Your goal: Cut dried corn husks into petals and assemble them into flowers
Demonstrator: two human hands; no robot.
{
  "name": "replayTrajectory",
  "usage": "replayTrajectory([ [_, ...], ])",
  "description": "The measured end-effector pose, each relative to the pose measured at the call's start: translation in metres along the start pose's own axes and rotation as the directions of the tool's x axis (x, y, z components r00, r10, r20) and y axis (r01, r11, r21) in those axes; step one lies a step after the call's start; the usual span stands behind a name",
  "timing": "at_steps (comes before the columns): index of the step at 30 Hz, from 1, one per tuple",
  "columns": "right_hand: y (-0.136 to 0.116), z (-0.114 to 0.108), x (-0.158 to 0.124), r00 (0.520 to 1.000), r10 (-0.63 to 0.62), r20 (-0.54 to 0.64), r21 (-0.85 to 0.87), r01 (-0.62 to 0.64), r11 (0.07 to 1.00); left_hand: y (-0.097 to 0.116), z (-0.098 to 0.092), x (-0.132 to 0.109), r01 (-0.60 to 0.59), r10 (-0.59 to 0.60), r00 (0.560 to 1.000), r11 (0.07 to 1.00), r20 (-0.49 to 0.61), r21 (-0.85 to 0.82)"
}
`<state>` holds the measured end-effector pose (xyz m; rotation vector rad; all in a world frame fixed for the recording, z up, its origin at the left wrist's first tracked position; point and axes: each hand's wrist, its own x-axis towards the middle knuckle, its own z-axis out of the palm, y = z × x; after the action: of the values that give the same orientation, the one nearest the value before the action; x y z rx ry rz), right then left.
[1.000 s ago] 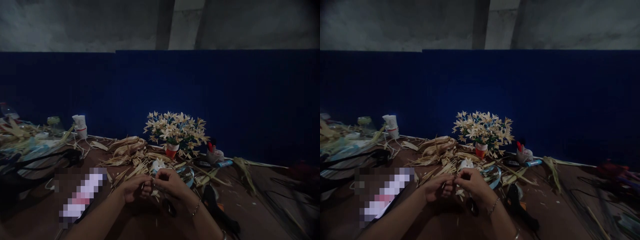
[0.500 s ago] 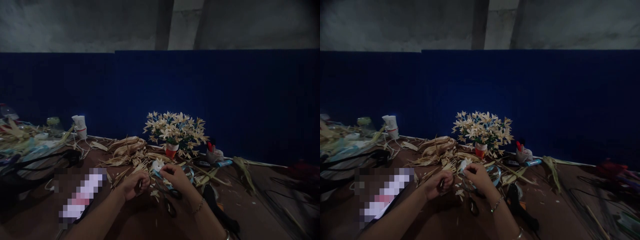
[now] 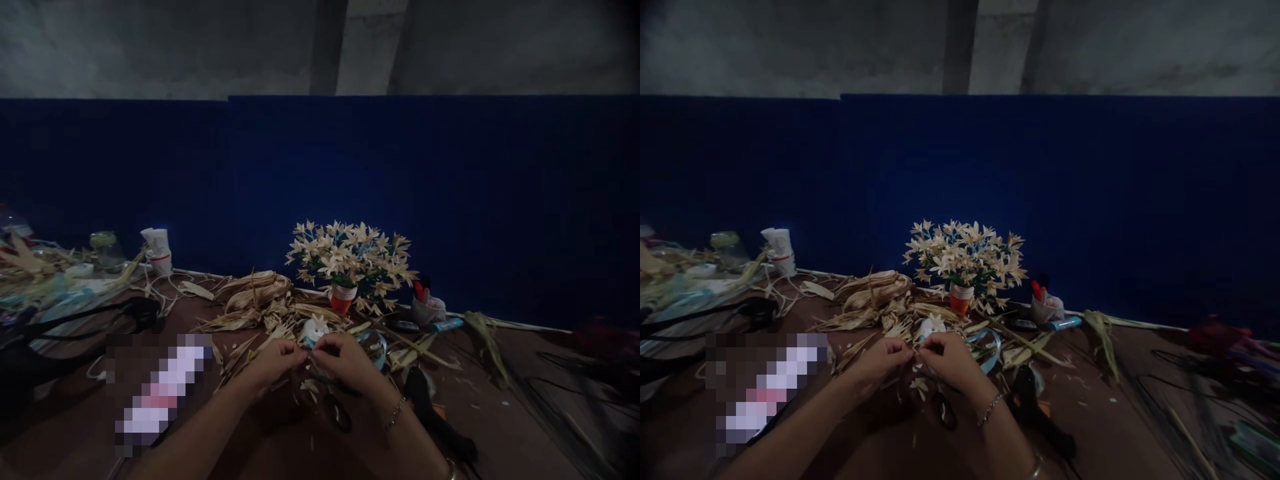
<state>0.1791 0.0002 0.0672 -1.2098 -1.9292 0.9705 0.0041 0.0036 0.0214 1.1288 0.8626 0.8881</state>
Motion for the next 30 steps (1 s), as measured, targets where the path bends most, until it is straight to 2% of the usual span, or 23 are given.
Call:
replayTrajectory([
  [8,0.001,0.000,0.002,0.990,-0.058,-0.128,-0.089,0.047,0.995,0.002,-0.001,0.000,-0.002,0.001,1.000,0.998,-0.010,-0.061],
  [15,0.001,0.005,0.001,0.976,-0.097,-0.194,-0.088,0.081,0.993,-0.002,-0.002,0.005,-0.064,0.057,0.992,0.996,-0.114,-0.064],
  [22,0.002,0.007,0.003,0.972,-0.053,-0.230,-0.030,0.047,0.998,0.000,-0.002,0.006,-0.080,0.068,0.981,0.995,-0.181,-0.055],
  [25,0.005,0.017,0.005,0.982,0.023,-0.185,0.074,-0.010,0.997,-0.003,-0.001,0.006,-0.110,0.086,0.957,0.991,-0.276,-0.075],
  [27,0.007,0.028,0.005,0.982,0.127,-0.137,0.177,-0.102,0.979,-0.004,0.001,0.006,-0.134,0.090,0.939,0.985,-0.333,-0.112],
  [30,0.012,0.044,0.006,0.961,0.275,-0.028,0.366,-0.246,0.897,-0.004,0.005,0.005,-0.132,0.055,0.946,0.965,-0.318,-0.225],
])
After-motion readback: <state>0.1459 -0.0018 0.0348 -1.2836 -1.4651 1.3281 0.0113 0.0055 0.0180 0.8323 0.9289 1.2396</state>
